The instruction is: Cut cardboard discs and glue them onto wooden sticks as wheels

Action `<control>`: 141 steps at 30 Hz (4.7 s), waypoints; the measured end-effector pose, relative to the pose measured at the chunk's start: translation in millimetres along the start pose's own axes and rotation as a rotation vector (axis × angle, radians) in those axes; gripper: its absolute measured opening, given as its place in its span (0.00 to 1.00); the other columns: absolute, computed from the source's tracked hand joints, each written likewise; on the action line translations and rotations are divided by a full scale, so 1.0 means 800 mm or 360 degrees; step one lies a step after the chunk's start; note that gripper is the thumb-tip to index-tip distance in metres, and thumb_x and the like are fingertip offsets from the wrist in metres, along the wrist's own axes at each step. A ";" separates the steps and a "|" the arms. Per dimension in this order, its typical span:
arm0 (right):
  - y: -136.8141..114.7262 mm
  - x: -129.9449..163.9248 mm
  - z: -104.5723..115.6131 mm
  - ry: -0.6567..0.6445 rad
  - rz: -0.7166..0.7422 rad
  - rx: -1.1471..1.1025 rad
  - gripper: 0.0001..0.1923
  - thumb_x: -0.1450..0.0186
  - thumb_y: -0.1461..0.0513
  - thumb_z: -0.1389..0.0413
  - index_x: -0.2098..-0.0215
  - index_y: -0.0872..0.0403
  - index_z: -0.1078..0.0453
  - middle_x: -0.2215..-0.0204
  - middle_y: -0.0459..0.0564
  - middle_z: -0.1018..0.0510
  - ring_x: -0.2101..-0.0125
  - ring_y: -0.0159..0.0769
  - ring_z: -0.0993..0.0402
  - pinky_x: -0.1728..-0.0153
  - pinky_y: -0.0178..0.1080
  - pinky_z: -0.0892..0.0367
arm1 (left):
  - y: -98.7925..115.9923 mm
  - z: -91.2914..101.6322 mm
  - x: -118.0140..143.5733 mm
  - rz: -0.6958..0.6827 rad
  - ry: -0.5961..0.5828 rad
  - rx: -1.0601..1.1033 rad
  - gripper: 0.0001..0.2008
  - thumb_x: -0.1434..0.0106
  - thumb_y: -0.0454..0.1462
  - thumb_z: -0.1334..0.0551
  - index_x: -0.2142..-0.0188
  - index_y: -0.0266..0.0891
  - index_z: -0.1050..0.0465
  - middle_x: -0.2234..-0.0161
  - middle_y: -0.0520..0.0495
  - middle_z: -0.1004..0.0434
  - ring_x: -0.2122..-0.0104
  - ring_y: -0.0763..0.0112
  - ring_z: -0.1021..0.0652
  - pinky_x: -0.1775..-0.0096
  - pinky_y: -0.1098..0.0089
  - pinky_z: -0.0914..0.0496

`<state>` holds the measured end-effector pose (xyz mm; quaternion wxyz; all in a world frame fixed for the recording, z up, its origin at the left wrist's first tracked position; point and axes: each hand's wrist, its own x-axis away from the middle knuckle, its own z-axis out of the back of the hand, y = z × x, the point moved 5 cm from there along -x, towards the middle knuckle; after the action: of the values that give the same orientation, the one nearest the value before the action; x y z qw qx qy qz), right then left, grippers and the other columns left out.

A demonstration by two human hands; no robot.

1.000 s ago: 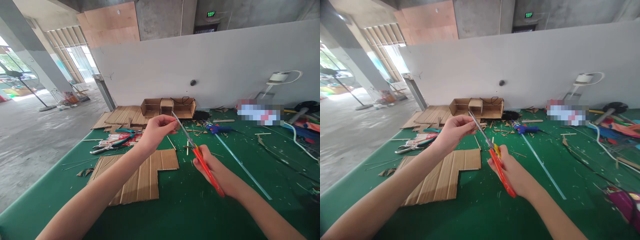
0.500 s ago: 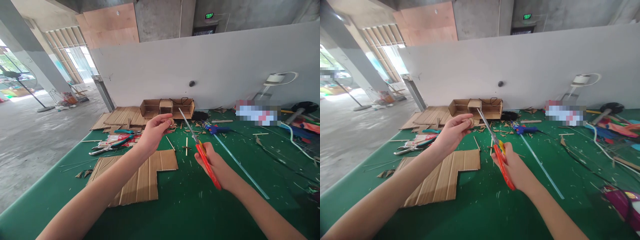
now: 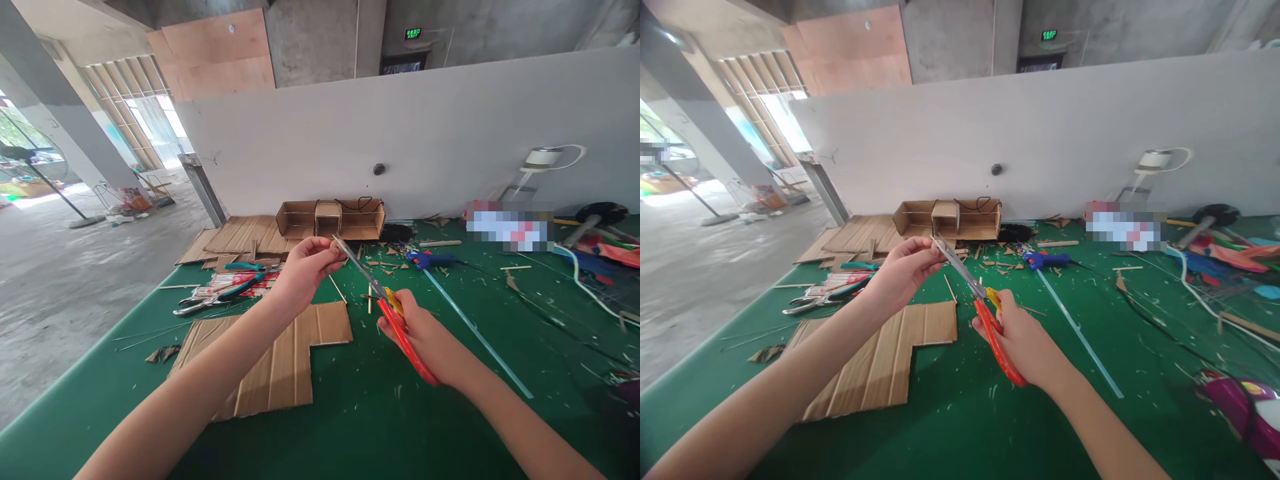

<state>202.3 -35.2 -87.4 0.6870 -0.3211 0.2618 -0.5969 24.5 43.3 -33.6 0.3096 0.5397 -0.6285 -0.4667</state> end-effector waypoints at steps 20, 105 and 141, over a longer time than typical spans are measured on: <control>0.040 -0.019 0.058 0.0538 -0.0389 0.1115 0.25 0.39 0.40 0.62 0.68 0.51 0.40 0.81 0.52 0.28 0.79 0.47 0.30 0.80 0.40 0.46 | -0.004 -0.002 0.001 0.0046 -0.0051 -0.0541 0.10 0.45 0.35 0.38 0.62 0.39 0.30 0.70 0.50 0.31 0.72 0.77 0.27 0.71 0.74 0.36; 0.015 -0.050 -0.035 0.0428 0.0485 0.0274 0.13 0.40 0.64 0.48 0.56 0.53 0.32 0.67 0.49 0.20 0.67 0.38 0.23 0.64 0.40 0.31 | -0.103 0.029 -0.011 0.0138 -0.0303 -0.0645 0.12 0.41 0.40 0.39 0.63 0.33 0.28 0.68 0.44 0.22 0.65 0.68 0.21 0.61 0.67 0.26; 0.020 -0.050 -0.024 0.0680 0.0563 0.0151 0.14 0.39 0.64 0.48 0.55 0.55 0.29 0.66 0.51 0.21 0.68 0.38 0.24 0.66 0.42 0.28 | -0.109 0.041 -0.019 0.0308 -0.0459 -0.0214 0.14 0.45 0.34 0.35 0.57 0.35 0.27 0.67 0.48 0.24 0.68 0.75 0.22 0.63 0.73 0.27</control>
<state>192.6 3.5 -112.7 0.7240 -0.1049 0.4244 -0.5336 32.8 68.0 -124.1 0.2951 0.3823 -0.6827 -0.5483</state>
